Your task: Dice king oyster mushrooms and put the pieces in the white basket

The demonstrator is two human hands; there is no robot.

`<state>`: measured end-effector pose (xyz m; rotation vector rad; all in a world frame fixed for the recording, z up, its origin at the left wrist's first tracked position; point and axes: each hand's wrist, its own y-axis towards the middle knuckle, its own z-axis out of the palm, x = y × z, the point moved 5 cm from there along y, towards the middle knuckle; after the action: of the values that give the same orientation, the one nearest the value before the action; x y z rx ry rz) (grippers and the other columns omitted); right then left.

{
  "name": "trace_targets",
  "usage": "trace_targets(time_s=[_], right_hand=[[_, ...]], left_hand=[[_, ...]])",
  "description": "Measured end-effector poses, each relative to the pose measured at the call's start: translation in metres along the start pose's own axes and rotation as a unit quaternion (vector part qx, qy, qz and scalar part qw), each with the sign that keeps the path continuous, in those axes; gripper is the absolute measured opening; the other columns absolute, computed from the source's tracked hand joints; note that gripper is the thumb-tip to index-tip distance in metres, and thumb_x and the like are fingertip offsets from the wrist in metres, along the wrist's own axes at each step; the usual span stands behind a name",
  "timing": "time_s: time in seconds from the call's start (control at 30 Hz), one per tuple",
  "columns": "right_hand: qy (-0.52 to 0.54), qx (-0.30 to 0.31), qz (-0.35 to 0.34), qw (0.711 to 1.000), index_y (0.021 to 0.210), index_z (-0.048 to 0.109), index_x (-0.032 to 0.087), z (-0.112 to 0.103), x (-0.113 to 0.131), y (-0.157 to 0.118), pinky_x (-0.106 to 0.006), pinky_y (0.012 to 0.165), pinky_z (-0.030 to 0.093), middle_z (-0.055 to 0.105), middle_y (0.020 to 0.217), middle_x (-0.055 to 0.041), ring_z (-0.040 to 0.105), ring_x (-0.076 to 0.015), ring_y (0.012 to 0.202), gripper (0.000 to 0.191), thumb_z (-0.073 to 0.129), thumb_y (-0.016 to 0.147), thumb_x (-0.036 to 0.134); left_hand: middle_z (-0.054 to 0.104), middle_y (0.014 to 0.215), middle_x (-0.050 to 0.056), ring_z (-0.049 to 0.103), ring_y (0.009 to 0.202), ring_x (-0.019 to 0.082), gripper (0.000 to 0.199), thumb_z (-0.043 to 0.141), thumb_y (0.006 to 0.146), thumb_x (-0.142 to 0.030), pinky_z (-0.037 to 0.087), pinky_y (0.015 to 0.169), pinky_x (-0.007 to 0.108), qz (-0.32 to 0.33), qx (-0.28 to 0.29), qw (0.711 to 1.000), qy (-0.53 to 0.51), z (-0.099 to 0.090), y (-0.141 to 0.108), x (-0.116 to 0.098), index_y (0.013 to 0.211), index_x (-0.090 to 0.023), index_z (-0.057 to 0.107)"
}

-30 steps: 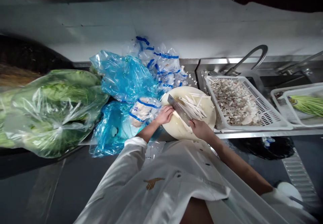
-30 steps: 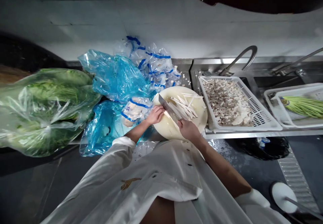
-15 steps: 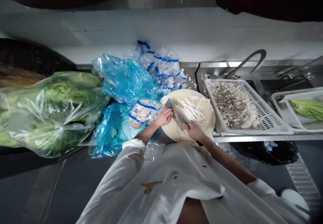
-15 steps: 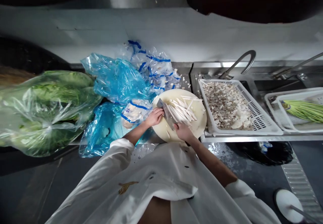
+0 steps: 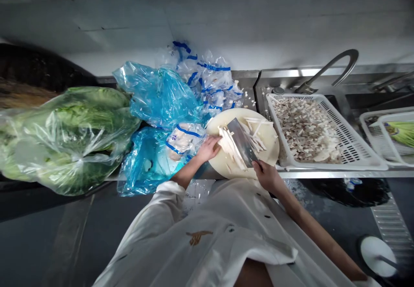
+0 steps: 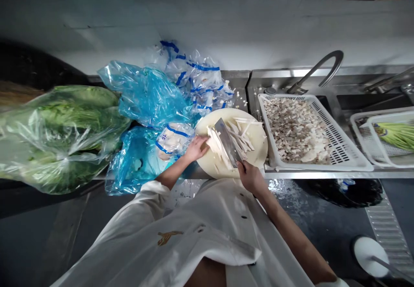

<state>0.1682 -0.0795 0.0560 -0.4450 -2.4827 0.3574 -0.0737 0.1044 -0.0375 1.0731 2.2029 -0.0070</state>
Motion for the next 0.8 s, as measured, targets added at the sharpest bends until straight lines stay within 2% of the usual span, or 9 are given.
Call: trace_targets(time_s=[0.13,0.2,0.3,0.4,0.5,0.6,0.8], right_hand=[[-0.028,0.063,-0.002,0.998,0.094,0.068,0.022,0.015,0.005,-0.012,-0.029,0.07,0.037,0.078,0.09,-0.0107,0.073,-0.0241,0.087,0.038,0.041,0.111,0.044],[-0.056,0.077,0.013,0.995,0.094,0.068,0.022,0.018,0.004,-0.015,-0.03,0.068,0.034,0.079,0.09,-0.0107,0.073,-0.0231,0.083,0.038,0.042,0.112,0.043],[-0.085,0.057,0.022,0.994,0.097,0.069,0.021,0.014,-0.002,-0.014,-0.03,0.066,0.032,0.078,0.089,-0.0113,0.073,-0.0232,0.082,0.04,0.04,0.113,0.043],[-0.117,0.033,0.022,0.992,0.101,0.069,0.02,0.006,-0.007,-0.01,-0.031,0.065,0.032,0.078,0.087,-0.0125,0.073,-0.0244,0.081,0.038,0.042,0.113,0.043],[-0.145,0.022,0.033,0.989,0.105,0.07,0.02,0.001,-0.009,-0.007,-0.031,0.063,0.032,0.078,0.085,-0.0133,0.074,-0.025,0.078,0.036,0.044,0.112,0.044],[-0.148,0.018,0.041,0.988,0.105,0.07,0.019,-0.002,-0.007,-0.009,-0.031,0.063,0.032,0.077,0.084,-0.0138,0.074,-0.0258,0.078,0.038,0.043,0.113,0.045],[-0.111,0.039,0.015,0.993,0.1,0.068,0.02,0.005,0.005,-0.019,-0.03,0.066,0.033,0.077,0.085,-0.0122,0.074,-0.0244,0.08,0.037,0.042,0.114,0.042]], left_hand=[[0.066,0.135,0.013,0.059,0.134,0.028,0.036,0.057,0.103,-0.031,0.048,0.121,0.05,0.019,0.019,1.0,0.008,-0.002,-0.018,0.002,0.136,-0.021,0.067],[0.066,0.135,0.012,0.059,0.134,0.028,0.033,0.058,0.103,-0.033,0.047,0.122,0.05,0.029,0.022,0.999,0.021,-0.003,-0.02,-0.001,0.132,-0.021,0.069],[0.065,0.141,0.012,0.056,0.139,0.03,0.036,0.061,0.103,-0.036,0.044,0.123,0.052,0.032,0.009,0.999,0.04,-0.004,-0.006,-0.007,0.135,-0.021,0.069],[0.063,0.147,0.012,0.053,0.143,0.031,0.041,0.06,0.103,-0.033,0.044,0.122,0.051,0.064,0.02,0.997,0.042,-0.001,0.014,-0.016,0.142,-0.022,0.066],[0.065,0.143,0.011,0.056,0.139,0.03,0.038,0.059,0.102,-0.028,0.046,0.119,0.051,0.07,0.037,0.996,0.04,0.001,0.021,-0.017,0.138,-0.023,0.069],[0.067,0.139,0.012,0.059,0.135,0.031,0.034,0.059,0.1,-0.026,0.047,0.118,0.053,0.067,0.045,0.996,0.031,-0.001,0.011,-0.013,0.132,-0.023,0.071],[0.067,0.138,0.014,0.059,0.138,0.028,0.03,0.058,0.106,-0.03,0.046,0.122,0.052,0.052,0.022,0.998,-0.013,-0.005,-0.015,-0.003,0.133,-0.021,0.068]])
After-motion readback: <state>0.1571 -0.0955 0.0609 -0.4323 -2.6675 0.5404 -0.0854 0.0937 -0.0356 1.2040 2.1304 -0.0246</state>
